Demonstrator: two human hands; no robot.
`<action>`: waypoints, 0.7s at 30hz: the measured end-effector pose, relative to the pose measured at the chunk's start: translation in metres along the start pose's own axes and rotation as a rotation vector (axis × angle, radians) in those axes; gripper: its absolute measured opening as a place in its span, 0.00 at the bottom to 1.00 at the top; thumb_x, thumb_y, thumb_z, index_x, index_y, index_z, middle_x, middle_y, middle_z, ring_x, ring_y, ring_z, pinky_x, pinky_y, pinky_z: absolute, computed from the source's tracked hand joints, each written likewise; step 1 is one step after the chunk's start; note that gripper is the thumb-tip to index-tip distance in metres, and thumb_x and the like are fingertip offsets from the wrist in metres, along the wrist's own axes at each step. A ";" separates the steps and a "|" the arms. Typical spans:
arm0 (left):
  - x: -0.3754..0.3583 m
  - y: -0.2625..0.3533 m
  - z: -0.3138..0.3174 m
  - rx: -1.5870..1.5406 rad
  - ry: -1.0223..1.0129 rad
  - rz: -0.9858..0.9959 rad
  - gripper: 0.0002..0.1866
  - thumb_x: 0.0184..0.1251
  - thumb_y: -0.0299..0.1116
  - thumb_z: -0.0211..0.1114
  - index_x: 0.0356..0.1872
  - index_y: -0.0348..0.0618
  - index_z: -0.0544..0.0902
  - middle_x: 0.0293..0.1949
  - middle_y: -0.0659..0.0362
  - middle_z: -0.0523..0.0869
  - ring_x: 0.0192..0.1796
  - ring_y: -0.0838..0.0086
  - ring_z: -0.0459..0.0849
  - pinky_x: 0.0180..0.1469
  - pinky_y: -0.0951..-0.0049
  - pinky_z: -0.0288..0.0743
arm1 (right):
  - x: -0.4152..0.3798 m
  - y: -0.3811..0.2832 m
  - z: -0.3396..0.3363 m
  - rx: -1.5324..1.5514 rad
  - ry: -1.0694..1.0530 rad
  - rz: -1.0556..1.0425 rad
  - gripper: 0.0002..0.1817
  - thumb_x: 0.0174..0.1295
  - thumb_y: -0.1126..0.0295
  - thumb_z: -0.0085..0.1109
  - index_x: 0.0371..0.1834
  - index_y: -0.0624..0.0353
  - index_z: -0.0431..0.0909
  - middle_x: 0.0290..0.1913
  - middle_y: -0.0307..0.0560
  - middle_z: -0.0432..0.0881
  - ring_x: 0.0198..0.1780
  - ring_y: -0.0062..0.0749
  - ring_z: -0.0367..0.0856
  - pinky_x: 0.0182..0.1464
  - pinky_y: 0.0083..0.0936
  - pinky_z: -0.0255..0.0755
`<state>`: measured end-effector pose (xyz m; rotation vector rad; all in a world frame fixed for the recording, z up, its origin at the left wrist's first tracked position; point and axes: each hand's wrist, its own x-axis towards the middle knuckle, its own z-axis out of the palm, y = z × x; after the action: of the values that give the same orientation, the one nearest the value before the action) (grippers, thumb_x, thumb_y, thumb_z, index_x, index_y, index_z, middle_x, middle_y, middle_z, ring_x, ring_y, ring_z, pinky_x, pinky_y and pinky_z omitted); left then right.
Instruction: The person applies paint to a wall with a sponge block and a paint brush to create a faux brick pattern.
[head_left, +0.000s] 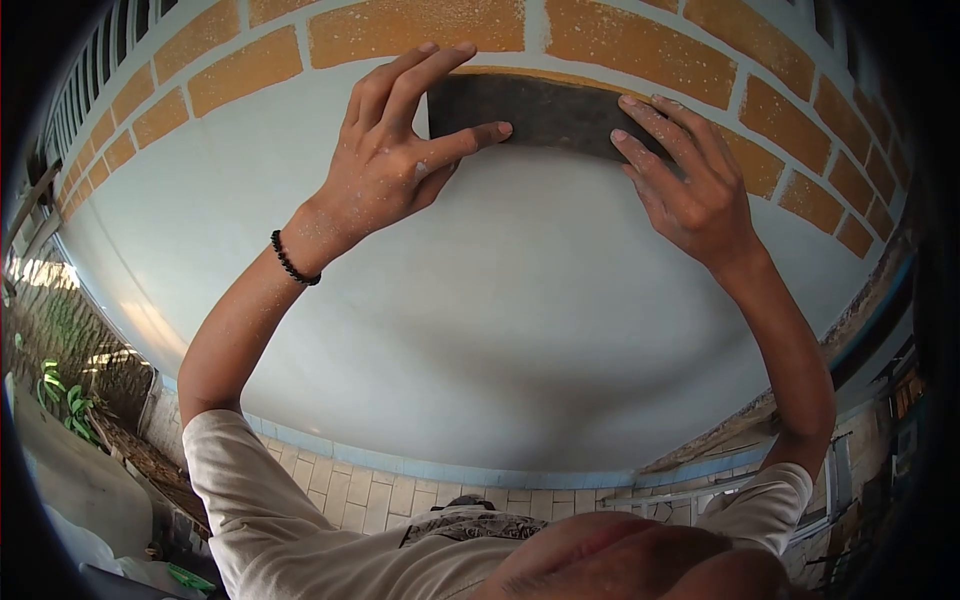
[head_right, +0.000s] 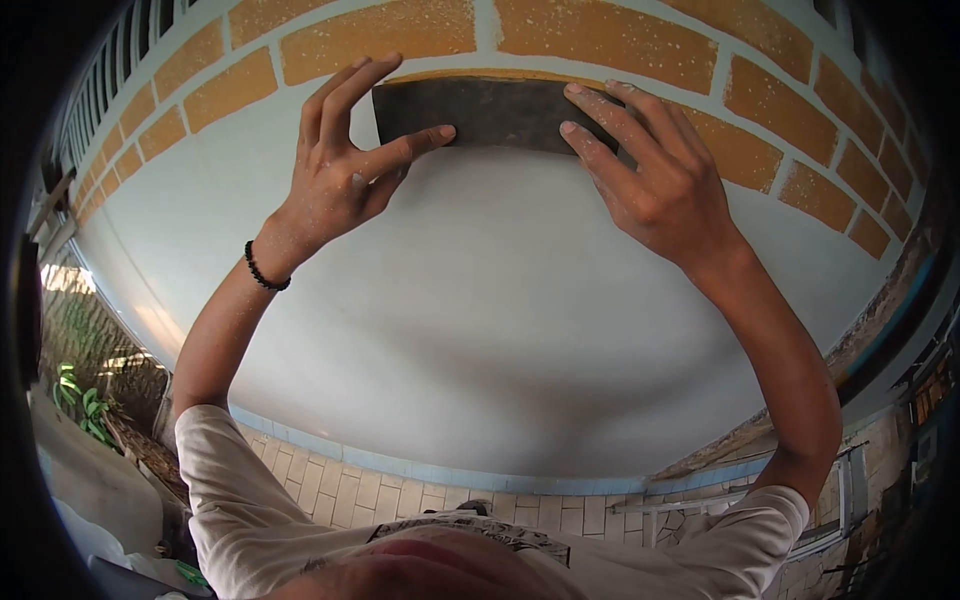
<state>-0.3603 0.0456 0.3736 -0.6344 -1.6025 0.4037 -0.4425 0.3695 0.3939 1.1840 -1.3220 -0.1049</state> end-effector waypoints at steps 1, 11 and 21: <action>-0.002 0.001 0.002 0.001 0.003 -0.011 0.23 0.60 0.29 0.78 0.53 0.76 0.92 0.75 0.56 0.69 0.78 0.56 0.62 0.78 0.60 0.65 | 0.000 0.000 0.000 0.003 0.002 0.004 0.18 0.55 0.78 0.75 0.50 0.56 0.90 0.64 0.43 0.86 0.63 0.43 0.83 0.59 0.38 0.82; -0.016 -0.004 0.006 -0.002 -0.058 -0.024 0.25 0.65 0.31 0.74 0.59 0.78 0.90 0.68 0.52 0.68 0.78 0.55 0.56 0.79 0.58 0.57 | 0.002 -0.001 -0.002 -0.009 -0.006 0.003 0.16 0.56 0.78 0.74 0.49 0.57 0.90 0.64 0.44 0.86 0.63 0.43 0.83 0.58 0.37 0.81; -0.030 -0.004 0.010 0.115 -0.100 0.011 0.31 0.65 0.43 0.74 0.71 0.82 0.80 0.77 0.57 0.67 0.82 0.57 0.53 0.82 0.55 0.49 | 0.004 -0.003 -0.002 -0.014 -0.003 0.009 0.16 0.55 0.79 0.74 0.48 0.57 0.90 0.63 0.45 0.87 0.62 0.44 0.83 0.57 0.38 0.82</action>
<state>-0.3698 0.0253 0.3504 -0.5428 -1.6586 0.5389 -0.4383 0.3670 0.3948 1.1665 -1.3272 -0.1094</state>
